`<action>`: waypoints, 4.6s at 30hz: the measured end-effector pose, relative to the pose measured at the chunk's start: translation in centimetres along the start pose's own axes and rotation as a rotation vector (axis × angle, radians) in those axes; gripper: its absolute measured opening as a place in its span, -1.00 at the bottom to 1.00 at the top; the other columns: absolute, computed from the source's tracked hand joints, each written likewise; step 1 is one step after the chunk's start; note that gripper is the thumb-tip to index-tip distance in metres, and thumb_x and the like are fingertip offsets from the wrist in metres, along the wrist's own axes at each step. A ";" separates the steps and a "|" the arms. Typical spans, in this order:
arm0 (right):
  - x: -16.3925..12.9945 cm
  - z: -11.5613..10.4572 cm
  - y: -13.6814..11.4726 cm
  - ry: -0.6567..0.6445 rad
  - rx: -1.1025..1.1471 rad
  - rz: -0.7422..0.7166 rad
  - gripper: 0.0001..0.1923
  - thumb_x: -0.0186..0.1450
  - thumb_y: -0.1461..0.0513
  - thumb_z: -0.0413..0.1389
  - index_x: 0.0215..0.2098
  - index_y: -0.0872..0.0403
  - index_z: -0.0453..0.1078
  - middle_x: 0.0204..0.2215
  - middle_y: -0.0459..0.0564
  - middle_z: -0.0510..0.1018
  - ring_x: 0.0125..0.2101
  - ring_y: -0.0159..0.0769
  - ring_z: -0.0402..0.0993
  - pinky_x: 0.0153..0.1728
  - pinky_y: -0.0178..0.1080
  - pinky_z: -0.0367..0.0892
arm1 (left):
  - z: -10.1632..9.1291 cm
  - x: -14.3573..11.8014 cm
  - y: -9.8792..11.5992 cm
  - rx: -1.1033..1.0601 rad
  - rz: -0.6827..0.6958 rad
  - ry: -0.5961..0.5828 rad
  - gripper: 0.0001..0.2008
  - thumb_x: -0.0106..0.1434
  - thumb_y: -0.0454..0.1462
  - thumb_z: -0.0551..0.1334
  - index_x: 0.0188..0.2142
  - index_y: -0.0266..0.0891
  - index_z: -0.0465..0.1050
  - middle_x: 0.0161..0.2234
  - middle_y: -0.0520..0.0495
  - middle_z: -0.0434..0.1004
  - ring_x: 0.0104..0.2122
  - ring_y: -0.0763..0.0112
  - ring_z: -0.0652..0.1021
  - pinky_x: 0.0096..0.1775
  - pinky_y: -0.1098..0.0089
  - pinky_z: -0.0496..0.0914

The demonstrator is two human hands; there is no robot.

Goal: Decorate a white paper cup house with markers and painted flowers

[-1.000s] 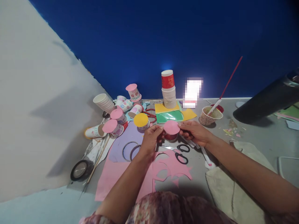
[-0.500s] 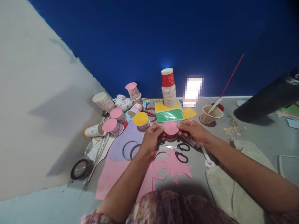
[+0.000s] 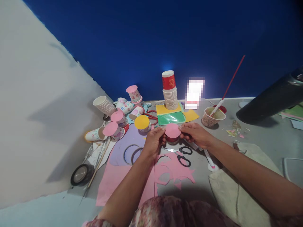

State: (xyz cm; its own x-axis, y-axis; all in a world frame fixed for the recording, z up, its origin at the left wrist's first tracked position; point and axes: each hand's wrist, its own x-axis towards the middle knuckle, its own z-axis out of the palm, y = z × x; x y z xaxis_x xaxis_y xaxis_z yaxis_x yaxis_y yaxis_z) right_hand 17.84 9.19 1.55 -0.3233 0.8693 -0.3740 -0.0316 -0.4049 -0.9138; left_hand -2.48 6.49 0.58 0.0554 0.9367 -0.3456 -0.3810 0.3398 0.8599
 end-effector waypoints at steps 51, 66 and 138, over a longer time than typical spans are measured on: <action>1.2 -1.1 3.3 0.219 -0.920 -1.000 -0.49 0.56 0.01 0.06 0.38 0.01 0.36 0.23 0.22 0.58 0.22 0.05 0.50 0.23 0.22 0.42 | -1.1 -0.4 -2.1 0.855 0.721 0.052 -0.54 0.53 -0.03 0.17 0.34 -0.01 0.46 0.28 -0.19 0.43 0.28 0.14 0.46 0.29 0.06 0.39; 1.0 -1.2 3.4 0.288 -1.018 -1.035 -0.59 0.59 0.07 0.01 0.23 0.05 0.52 0.21 0.24 0.61 0.20 0.05 0.52 0.22 0.22 0.42 | -1.0 -0.1 -2.5 0.860 0.785 0.142 -0.63 0.54 -0.09 0.18 0.21 -0.07 0.59 0.20 -0.18 0.50 0.21 0.17 0.53 0.27 0.09 0.42; -3.1 1.8 1.9 -0.159 0.120 -0.104 -0.48 0.02 -0.10 0.52 -0.42 0.12 0.50 -0.54 -0.05 0.61 -0.61 -0.42 0.45 -0.57 -0.35 0.26 | -1.0 -1.7 -0.7 0.256 0.625 0.022 -0.31 0.44 0.12 0.24 0.45 -0.01 0.25 0.53 -0.16 0.17 0.50 0.08 0.26 0.39 0.15 0.35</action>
State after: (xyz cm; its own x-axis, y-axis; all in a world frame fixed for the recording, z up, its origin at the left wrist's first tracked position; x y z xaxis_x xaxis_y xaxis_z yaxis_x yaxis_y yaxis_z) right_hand 17.07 5.16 1.28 -0.4573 0.8563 -0.2400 -0.1818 -0.3542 -0.9173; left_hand -3.22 4.55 0.26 -0.1242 0.9627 0.2404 -0.1042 -0.2536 0.9617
